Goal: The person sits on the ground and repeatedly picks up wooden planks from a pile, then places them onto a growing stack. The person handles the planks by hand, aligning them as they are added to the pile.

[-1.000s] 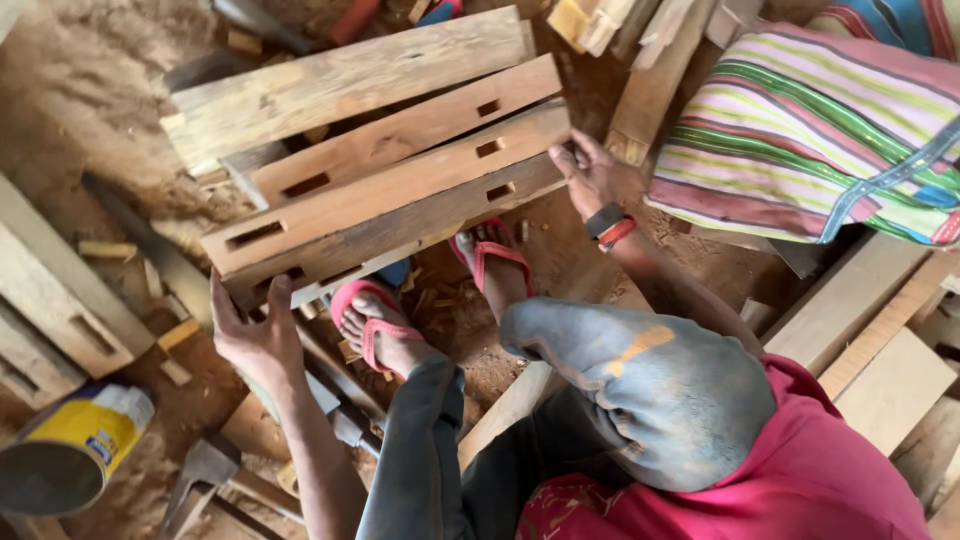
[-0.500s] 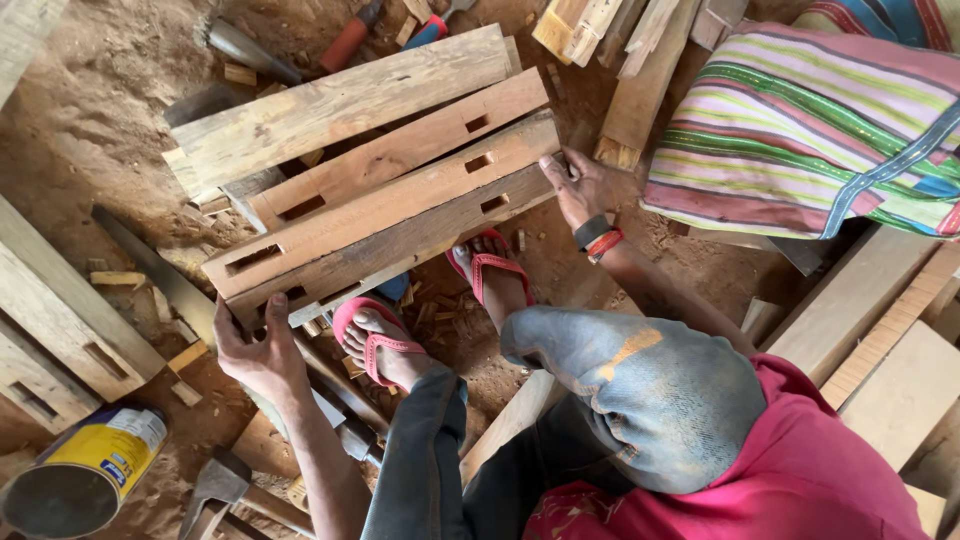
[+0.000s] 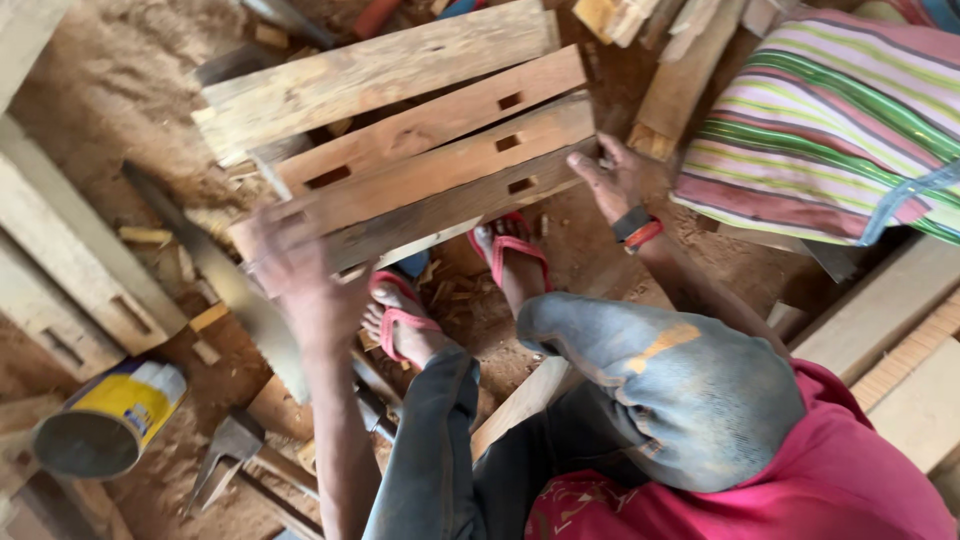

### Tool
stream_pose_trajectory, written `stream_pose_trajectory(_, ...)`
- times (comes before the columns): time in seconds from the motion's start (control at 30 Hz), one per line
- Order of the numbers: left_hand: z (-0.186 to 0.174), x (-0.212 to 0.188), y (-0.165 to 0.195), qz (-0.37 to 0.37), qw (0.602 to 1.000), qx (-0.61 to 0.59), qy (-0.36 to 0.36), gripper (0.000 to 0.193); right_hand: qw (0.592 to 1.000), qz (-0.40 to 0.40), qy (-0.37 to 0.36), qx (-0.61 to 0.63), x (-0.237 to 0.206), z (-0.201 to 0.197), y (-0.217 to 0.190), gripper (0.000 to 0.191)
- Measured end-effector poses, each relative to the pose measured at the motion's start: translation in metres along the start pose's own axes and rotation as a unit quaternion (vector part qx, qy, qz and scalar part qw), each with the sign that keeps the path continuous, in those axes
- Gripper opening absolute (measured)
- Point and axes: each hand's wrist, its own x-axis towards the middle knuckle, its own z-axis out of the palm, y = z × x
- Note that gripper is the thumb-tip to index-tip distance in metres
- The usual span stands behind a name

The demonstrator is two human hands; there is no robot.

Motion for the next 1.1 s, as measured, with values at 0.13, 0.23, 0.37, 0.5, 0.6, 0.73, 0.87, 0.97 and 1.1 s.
stream_pose_trajectory(0.13, 0.030, 0.041, 0.029, 0.133, 0.966, 0.098, -0.197, 0.119, 0.998, -0.025, 0.005, -0.055, -0.004, -0.002, -0.006, 0.050)
stream_pose_trajectory(0.23, 0.049, 0.059, 0.036, 0.173, 0.959, 0.137, -0.180, 0.097, 1.000, -0.003, -0.012, -0.011, -0.006, -0.007, -0.011, 0.052)
stream_pose_trajectory(0.37, 0.045, 0.061, 0.036, 0.198, 0.965, 0.102, -0.139, 0.095, 0.995, 0.009, -0.061, -0.076, -0.003, -0.017, -0.010, 0.051)
stream_pose_trajectory(0.5, 0.024, 0.045, 0.044, 0.149, 0.961, 0.097, -0.210, 0.096, 0.995, -0.039, -0.079, 0.042, 0.005, -0.021, 0.000, 0.040)
stream_pose_trajectory(0.6, 0.007, 0.010, 0.047, 0.093, 0.973, 0.045, -0.206, 0.096, 0.993, -0.027, -0.058, 0.099, 0.009, -0.016, 0.003, 0.041)
stream_pose_trajectory(0.73, -0.016, -0.042, 0.028, -0.010, 0.997, 0.050, -0.062, 0.092, 0.992, -0.027, -0.080, 0.092, 0.007, -0.012, 0.001, 0.042)
stream_pose_trajectory(0.87, -0.038, -0.085, 0.000, -0.227, 0.972, -0.055, 0.008, 0.078, 0.982, -0.109, -0.143, -0.054, 0.003, -0.016, -0.010, 0.039)
stream_pose_trajectory(0.97, -0.044, -0.093, -0.021, -0.316, 0.941, 0.036, 0.119, 0.093, 0.969, -0.131, -0.171, -0.122, 0.002, -0.018, -0.013, 0.041)
stream_pose_trajectory(1.1, -0.039, -0.092, -0.056, -0.415, 0.893, 0.040, 0.170, 0.099, 0.981, -0.063, -0.151, -0.105, 0.003, -0.015, -0.010, 0.037)
